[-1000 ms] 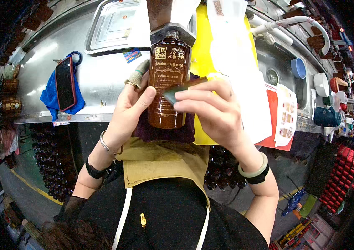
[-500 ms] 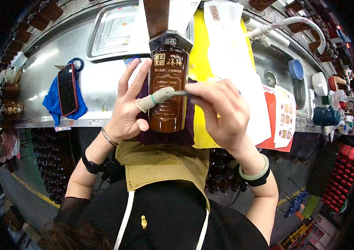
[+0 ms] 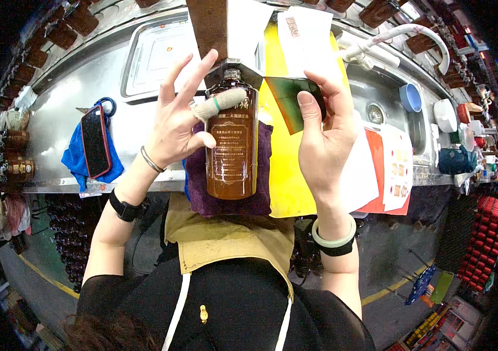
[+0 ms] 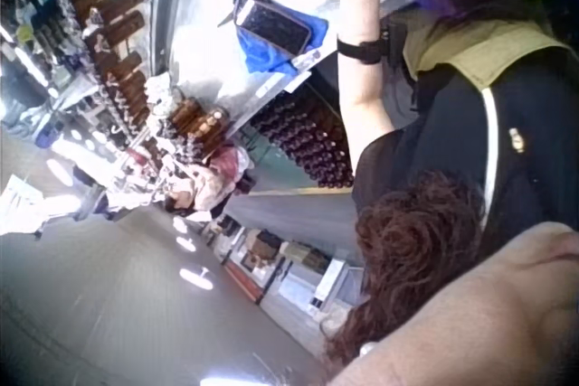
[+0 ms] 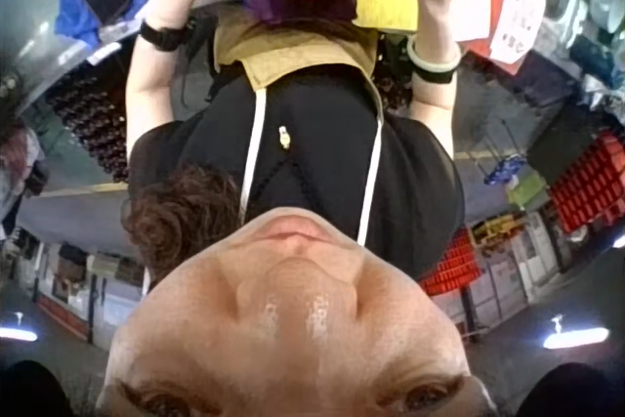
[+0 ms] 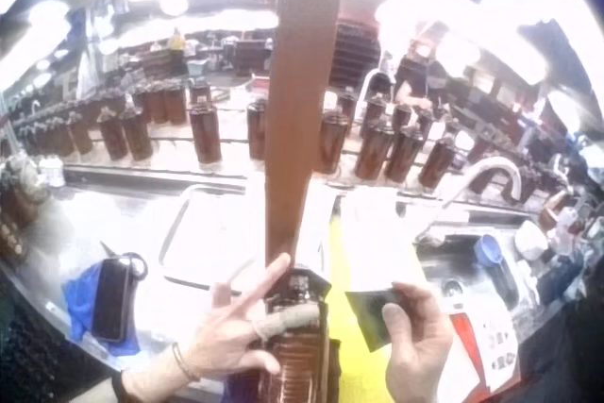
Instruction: The recorder manually applies paper labels and decorative seals to plastic brown bottles using a smoothing tool.
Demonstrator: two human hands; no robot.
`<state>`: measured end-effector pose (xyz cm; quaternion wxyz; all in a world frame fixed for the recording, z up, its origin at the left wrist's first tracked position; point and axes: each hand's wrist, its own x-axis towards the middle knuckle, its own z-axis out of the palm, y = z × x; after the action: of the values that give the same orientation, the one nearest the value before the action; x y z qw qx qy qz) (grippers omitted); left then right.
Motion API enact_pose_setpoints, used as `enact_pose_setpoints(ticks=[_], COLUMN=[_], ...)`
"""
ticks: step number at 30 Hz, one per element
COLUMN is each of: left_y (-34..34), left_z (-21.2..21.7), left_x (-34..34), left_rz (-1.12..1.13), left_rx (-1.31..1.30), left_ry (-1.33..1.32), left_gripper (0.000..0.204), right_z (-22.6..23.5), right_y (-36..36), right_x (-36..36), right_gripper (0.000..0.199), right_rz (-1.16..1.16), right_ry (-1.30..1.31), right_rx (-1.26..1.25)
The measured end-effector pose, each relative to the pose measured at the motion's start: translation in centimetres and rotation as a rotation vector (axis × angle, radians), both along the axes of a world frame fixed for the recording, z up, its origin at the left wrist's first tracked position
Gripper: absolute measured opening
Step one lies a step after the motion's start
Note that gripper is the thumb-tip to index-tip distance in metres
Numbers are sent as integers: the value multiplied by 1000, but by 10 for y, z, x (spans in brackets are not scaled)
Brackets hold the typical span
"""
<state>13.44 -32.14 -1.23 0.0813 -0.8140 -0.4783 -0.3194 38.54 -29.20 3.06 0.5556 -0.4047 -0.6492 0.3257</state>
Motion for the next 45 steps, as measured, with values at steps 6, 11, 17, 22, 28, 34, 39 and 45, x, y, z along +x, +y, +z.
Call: enact_pose_setpoints(ticks=[6, 11, 17, 22, 28, 34, 39, 45], left_y=[-15, -65, -79, -80, -68, -63, -62, -71], left_z=[1, 13, 8, 12, 11, -2, -5, -13], left_x=[3, 41, 61, 59, 46, 37, 40, 33], left_rz=[-30, 111, 131, 137, 124, 164, 119, 52], left_rx=[113, -189, -399, -415, -526, -356, -371, -396], left_ry=[-209, -494, -737, -691, -610, -611, -635, -813], left_gripper=[72, 74, 76, 77, 87, 85, 78, 74], right_z=[-1, 2, -6, -5, -9, 12, 1, 0], right_y=[2, 11, 28, 36, 44, 24, 40, 30], right_x=[6, -2, -32, -31, -24, -19, -20, -16], right_gripper=[28, 28, 54, 60, 56, 41, 43, 28], right_rz=[50, 145, 134, 87, 52, 357, 93, 329], right_ry=[-175, -119, -242, -294, -252, -230, -206, -288], right_rx=[12, -76, -318, -236, -263, -139, 19, -1])
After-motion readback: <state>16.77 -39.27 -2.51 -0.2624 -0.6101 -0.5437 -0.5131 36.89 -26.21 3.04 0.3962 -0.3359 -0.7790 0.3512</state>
